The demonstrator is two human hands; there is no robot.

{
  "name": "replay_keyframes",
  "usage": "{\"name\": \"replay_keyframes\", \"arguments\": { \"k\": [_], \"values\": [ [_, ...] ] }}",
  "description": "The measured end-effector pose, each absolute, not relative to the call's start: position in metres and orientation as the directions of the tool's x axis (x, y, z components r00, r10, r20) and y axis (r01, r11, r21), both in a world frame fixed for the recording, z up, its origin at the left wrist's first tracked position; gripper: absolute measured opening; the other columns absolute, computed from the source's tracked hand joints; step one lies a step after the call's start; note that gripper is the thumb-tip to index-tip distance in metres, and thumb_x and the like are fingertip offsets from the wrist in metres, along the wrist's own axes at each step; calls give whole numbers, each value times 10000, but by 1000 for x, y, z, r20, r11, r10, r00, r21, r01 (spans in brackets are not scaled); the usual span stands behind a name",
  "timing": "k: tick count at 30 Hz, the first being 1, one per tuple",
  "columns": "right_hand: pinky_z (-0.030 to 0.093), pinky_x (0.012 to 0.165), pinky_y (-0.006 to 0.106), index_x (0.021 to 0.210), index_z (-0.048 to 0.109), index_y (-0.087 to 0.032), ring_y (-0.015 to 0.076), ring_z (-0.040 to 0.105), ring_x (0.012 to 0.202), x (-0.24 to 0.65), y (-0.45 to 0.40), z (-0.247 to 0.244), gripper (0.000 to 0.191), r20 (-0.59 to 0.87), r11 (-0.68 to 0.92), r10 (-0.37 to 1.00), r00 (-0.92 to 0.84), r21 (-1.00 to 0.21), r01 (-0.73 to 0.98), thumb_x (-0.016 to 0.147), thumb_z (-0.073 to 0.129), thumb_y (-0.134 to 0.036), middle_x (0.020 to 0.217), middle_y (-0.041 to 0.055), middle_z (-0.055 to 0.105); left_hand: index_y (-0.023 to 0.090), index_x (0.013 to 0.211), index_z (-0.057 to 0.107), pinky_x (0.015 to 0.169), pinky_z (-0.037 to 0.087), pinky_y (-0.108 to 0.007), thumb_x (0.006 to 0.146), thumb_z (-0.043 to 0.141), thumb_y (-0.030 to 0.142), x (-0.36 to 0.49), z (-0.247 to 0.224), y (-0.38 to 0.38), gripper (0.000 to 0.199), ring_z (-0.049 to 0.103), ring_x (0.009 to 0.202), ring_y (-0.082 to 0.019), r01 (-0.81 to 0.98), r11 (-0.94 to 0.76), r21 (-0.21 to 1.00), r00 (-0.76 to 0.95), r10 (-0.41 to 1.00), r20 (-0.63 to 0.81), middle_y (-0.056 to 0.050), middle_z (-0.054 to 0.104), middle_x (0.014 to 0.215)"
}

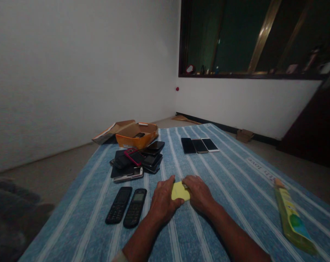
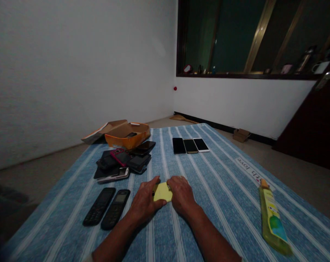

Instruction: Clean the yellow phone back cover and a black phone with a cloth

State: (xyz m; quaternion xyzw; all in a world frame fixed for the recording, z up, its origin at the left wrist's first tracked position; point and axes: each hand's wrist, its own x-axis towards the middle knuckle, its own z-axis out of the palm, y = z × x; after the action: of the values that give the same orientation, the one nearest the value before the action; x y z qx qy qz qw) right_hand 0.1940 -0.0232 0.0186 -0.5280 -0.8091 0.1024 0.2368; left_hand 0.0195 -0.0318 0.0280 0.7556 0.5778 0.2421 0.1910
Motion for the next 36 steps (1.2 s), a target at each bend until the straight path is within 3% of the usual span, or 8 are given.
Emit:
{"name": "replay_keyframes", "arguments": {
  "k": [5,11,17,21,24,27,31,36],
  "values": [
    [374,877,335,944,622,-185,201,529,918,178,-25,14,140,353,545,837,-417,-479,688,858,543,-108,958,50,622,178,1423,393,989,418,-428,693,699,279,20,28,-32,798,499,1167,-294,787,-268,556,224,963,147,-106,595,1277],
    [387,926,352,1098,646,-216,199,553,996,166,-26,24,268,408,633,772,-488,-569,525,888,529,-99,1031,55,655,155,1410,406,995,421,-410,678,653,184,18,28,-32,773,502,1142,-278,787,-309,534,258,951,169,-94,617,1261],
    [381,1000,359,1100,663,-219,181,551,1075,174,-28,30,352,411,670,732,-543,-579,464,869,475,-32,1160,49,640,142,1324,495,945,446,-427,726,668,253,15,26,-28,633,527,1091,-293,782,-360,509,294,933,209,-122,649,1188],
    [399,1012,342,898,691,-175,175,571,1070,180,-34,32,227,398,670,734,-550,-555,493,912,474,-110,1152,67,646,181,1227,554,883,454,-406,765,656,327,13,23,-27,495,549,1026,-283,773,-411,483,331,911,247,-102,667,1096],
    [428,989,339,810,695,-178,180,584,1069,185,-38,30,262,385,661,744,-545,-539,522,943,470,-172,1159,71,656,185,1093,585,837,445,-380,789,632,370,13,24,-28,359,544,989,-275,778,-417,471,344,909,236,-81,662,1021],
    [441,989,346,860,720,-186,187,593,1087,191,-42,21,273,401,632,772,-493,-565,530,952,463,-172,1178,76,665,197,948,575,802,426,-357,801,620,403,14,29,-29,257,537,949,-262,783,-420,459,366,908,206,-50,643,938],
    [439,1018,359,986,739,-194,198,598,1122,200,-45,10,227,440,612,789,-428,-620,491,909,535,-132,1184,91,676,201,930,550,783,405,-331,764,664,382,14,36,-31,271,523,969,-260,798,-411,441,378,911,165,-39,628,945],
    [471,985,350,899,768,-224,192,626,1101,212,-49,12,268,375,558,821,-431,-687,465,886,539,-84,1177,75,690,204,917,546,780,398,-322,758,669,368,14,39,-33,259,519,976,-256,812,-398,426,376,916,140,-35,623,947]
  ]
}}
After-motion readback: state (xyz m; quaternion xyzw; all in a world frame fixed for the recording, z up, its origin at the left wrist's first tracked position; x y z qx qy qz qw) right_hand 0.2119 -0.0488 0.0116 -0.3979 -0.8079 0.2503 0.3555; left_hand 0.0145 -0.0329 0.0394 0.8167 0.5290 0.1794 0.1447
